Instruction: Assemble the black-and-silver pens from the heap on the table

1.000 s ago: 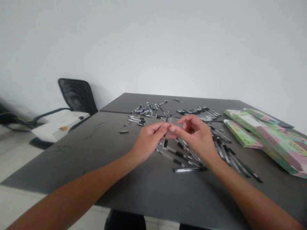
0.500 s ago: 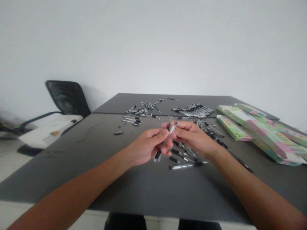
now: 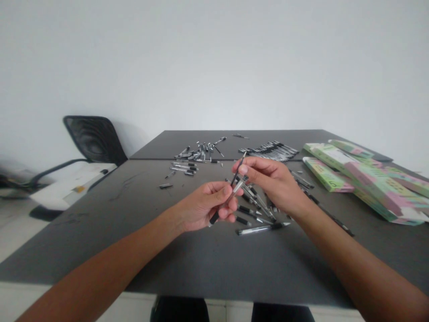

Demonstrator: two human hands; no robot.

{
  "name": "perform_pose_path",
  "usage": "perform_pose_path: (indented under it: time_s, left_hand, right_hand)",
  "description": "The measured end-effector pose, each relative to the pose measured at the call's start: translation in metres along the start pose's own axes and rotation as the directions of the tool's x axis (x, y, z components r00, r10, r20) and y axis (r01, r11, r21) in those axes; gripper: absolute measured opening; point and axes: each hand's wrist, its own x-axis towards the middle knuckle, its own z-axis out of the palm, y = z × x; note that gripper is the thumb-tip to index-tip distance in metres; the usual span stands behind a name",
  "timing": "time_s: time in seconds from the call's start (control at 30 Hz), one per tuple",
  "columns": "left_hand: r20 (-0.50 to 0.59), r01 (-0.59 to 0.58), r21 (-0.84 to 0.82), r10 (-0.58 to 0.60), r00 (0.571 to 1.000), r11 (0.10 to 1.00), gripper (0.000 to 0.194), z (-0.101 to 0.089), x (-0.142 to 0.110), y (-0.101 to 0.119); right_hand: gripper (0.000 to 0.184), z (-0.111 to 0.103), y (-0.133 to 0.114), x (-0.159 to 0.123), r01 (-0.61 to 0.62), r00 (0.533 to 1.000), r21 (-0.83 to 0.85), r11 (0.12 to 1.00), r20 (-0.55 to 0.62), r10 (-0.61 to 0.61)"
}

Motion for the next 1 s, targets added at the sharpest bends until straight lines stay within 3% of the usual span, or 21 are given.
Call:
perform_pose_path:
  time_s: [0.2,0.37,0.47,0.57,0.7,1.0]
  left_hand:
    - [0.025,-0.026,-0.028,0.026,0.999,0.999,0.033,-0.002,0.002,-0.003]
    - [-0.062,-0.078,-0.056,0.075,0.995,0.995,0.041,-0.002,0.002,0.003]
    - [-0.156,-0.100,-0.048,0.092,0.984,0.994,0.042,-0.002,0.003,0.005]
    - [-0.246,-0.112,-0.037,0.099,0.964,0.993,0.032,-0.002,0.005,0.006]
    - [-0.316,-0.115,-0.021,0.103,0.943,0.993,0.017,-0.003,0.008,0.005]
    - [-0.372,-0.152,-0.013,0.136,0.918,0.988,0.030,-0.003,0.012,0.006]
  right_hand:
    - [0.025,-0.010,0.005,0.007,0.029,0.965,0.105,0.994,-0.262,-0.001]
    - [0.026,-0.022,0.011,0.015,0.050,0.866,0.078,0.996,-0.500,-0.004]
    - [0.027,-0.034,0.020,0.019,0.079,0.811,0.006,0.997,-0.582,-0.061]
    - [0.030,-0.046,0.030,0.022,0.088,0.799,-0.058,0.994,-0.592,-0.105]
    - [0.029,-0.053,0.037,0.023,0.063,0.807,-0.010,0.998,-0.587,-0.057]
    - [0.024,-0.034,0.018,0.019,0.077,0.835,0.079,0.994,-0.550,-0.020]
